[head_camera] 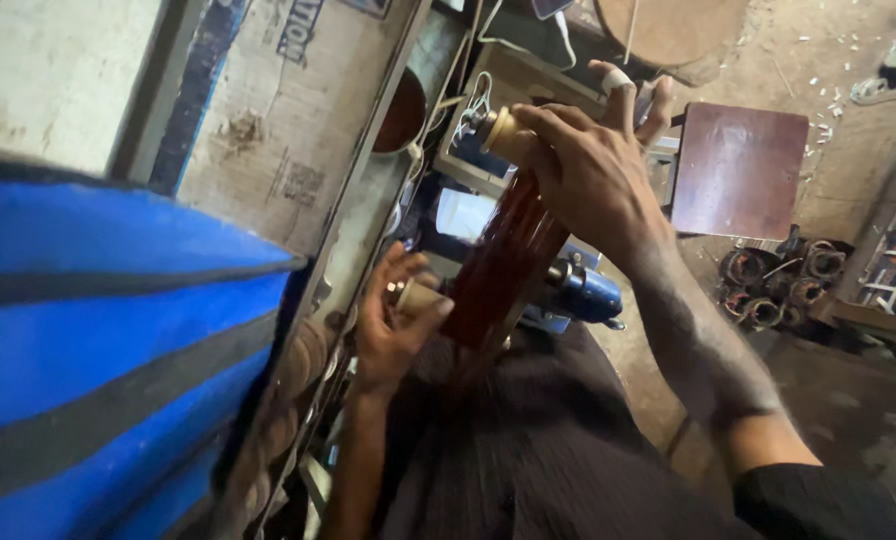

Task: The person operates a manual wire winding machine to wrap copper wire onto a wooden bobbin. They repeatedly crank a handle to rotate the bobbin while guiding the wire with their other hand to ensure even layers.

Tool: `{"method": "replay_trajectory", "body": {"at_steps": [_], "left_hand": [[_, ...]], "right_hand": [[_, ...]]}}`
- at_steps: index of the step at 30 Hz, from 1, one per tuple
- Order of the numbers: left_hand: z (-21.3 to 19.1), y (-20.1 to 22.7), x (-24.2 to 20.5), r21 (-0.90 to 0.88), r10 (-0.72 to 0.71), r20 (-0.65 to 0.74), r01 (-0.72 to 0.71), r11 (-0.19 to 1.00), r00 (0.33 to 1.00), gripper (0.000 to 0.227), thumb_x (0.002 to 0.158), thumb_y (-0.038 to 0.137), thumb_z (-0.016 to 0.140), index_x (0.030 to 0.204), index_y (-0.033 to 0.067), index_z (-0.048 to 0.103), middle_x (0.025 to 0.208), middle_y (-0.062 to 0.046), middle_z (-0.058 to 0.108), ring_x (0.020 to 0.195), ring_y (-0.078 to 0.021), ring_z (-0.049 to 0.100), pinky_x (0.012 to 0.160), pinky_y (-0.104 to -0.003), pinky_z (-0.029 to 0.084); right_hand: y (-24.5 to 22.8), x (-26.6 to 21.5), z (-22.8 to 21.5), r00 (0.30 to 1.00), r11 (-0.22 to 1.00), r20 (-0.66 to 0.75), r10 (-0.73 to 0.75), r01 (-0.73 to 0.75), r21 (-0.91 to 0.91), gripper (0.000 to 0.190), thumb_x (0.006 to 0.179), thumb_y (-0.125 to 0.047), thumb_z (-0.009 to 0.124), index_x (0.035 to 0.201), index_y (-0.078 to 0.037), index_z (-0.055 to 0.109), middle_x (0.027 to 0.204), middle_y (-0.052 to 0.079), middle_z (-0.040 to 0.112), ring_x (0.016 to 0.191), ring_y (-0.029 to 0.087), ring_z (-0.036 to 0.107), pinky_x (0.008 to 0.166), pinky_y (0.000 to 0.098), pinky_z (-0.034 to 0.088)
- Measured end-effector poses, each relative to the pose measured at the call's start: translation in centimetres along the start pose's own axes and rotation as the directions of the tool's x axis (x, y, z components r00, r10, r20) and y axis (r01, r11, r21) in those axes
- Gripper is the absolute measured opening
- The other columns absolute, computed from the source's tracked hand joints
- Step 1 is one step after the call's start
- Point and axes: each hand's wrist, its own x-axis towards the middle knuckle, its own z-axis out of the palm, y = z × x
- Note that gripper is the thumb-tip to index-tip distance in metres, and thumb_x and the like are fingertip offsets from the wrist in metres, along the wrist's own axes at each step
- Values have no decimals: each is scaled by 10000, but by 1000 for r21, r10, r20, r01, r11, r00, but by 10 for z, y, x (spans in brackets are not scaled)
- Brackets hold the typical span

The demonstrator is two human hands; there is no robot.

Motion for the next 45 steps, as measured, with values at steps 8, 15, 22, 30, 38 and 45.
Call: {"method": "replay_trajectory", "body": {"at_steps": [8,15,22,30,38,45], "left_hand": [[-1,-87,-67,472,-107,153,22,881,982,627,1123,482,259,1498,50,515,1303,-180,652,1127,-352,647,1005,-409,478],[1,-90,-68,234,-262,293,197,952,919,790,1102,594,182,1480,-41,462,1401,-218,553,1232,-345,509,1040,-445,390],[15,-19,-55,437,-424,132,331,836,896,692,1051,587,247,1289,32,585,1196,-183,654,1095,-317,632,936,-438,482],[-5,-16,-76,274,8,227,-71,959,974,255,1047,286,588,1079,61,703,762,-72,600,655,-144,584,601,-302,478],[-75,-127,-139,322,-30,142,-17,946,989,336,1048,254,574,807,23,609,622,-94,524,562,-173,527,549,-348,427],[-92,-172,-165,371,-29,106,-12,929,994,496,1056,383,509,758,-7,583,601,-142,536,550,-254,555,550,-417,405]], "right_hand": [[-6,-7,-2,996,997,56,71,-72,32,297,1129,-202,492,1157,-31,733,1184,140,729,1337,430,416,1040,723,184],[11,-9,-5,991,997,133,20,-29,70,315,1131,-146,478,995,24,705,1008,208,705,1227,395,546,1102,519,421],[34,-52,2,944,937,-322,-73,176,302,273,1033,4,524,1271,79,637,1354,347,585,1355,454,427,1151,555,346],[60,-238,78,871,863,-64,488,-470,188,546,939,13,598,1467,53,465,961,193,683,838,339,688,743,394,541],[6,-294,168,795,792,10,606,-603,-94,918,952,-233,670,1414,259,47,837,188,731,716,448,684,686,552,522],[-12,-275,125,667,693,191,721,-704,-155,852,887,-231,688,1350,233,144,905,359,678,849,519,673,780,549,535]]}}
